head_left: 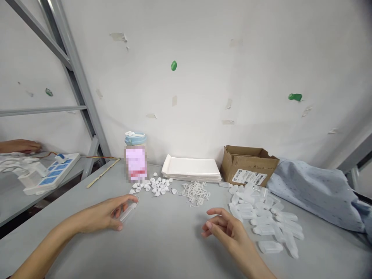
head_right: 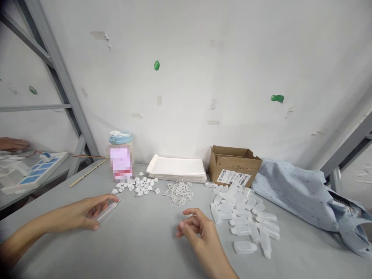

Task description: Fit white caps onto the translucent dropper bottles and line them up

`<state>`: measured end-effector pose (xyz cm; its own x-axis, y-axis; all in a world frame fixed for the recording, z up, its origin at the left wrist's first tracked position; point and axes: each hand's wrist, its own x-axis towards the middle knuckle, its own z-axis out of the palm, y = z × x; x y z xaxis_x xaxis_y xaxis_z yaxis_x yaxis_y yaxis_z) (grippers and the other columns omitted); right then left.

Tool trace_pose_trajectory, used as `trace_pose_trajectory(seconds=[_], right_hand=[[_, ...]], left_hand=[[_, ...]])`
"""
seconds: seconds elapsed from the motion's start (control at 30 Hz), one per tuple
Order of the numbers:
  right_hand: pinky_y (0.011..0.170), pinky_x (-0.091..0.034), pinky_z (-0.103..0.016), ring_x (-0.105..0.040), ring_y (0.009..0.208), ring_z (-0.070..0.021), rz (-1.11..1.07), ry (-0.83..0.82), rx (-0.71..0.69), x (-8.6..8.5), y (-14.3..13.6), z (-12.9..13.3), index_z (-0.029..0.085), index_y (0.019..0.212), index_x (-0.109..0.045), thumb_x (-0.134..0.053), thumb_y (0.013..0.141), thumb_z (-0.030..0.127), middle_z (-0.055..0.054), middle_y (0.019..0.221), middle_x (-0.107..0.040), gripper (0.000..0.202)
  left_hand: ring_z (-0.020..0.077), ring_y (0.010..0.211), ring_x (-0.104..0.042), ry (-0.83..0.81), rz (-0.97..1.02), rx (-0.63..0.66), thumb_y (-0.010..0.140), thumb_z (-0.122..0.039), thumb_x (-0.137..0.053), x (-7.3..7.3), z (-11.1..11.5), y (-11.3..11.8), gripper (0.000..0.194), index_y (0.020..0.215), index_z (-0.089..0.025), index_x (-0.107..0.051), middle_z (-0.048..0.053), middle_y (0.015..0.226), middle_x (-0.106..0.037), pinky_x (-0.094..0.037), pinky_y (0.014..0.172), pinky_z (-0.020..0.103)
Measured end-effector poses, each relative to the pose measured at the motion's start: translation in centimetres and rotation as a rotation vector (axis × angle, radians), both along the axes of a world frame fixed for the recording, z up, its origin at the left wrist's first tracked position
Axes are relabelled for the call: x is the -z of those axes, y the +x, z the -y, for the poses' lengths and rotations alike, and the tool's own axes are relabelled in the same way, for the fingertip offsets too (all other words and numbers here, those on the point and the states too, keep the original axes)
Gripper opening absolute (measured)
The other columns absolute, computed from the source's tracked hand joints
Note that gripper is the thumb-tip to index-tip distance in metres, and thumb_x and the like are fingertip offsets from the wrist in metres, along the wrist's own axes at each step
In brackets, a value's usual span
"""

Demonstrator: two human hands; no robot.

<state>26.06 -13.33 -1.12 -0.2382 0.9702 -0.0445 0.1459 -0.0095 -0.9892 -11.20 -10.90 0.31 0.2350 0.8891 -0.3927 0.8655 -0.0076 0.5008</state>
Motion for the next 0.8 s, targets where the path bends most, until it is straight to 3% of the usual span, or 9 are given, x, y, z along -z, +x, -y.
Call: trace_pose_trajectory(seconds=[0.43,0.8], right_hand=[[0.075,-0.045,-0.036,-0.069,0.073,-0.0244,-0.035,0.018,0.035,0.3,-0.3,0.2,0.019,0.094,-0.056,-0.062,0.075,0.053,-0.004,0.073,-0.071,0.039],[0.076,-0.045,-0.036,-0.069,0.076,-0.0251,-0.025,0.029,0.019,0.0,0.0,0.0,0.019,0.094,-0.056,-0.062,0.075,0.055,-0.005,0.074,-0.071,0.041]], left_hand=[[0.0212,0.084,-0.053,0.035,0.03,0.007,0.069,-0.035,-0.058,0.9,0.0,-0.7,0.062,0.128,-0.027,-0.043,-0.001,0.085,-0.051,-0.043,0.075,0.026],[0.0197,0.079,-0.052,0.049,0.019,0.002,0.069,-0.033,-0.056,0.1,0.4,0.4,0.054,0.121,-0.024,-0.044,-0.002,0.08,-0.05,-0.044,0.073,0.027]])
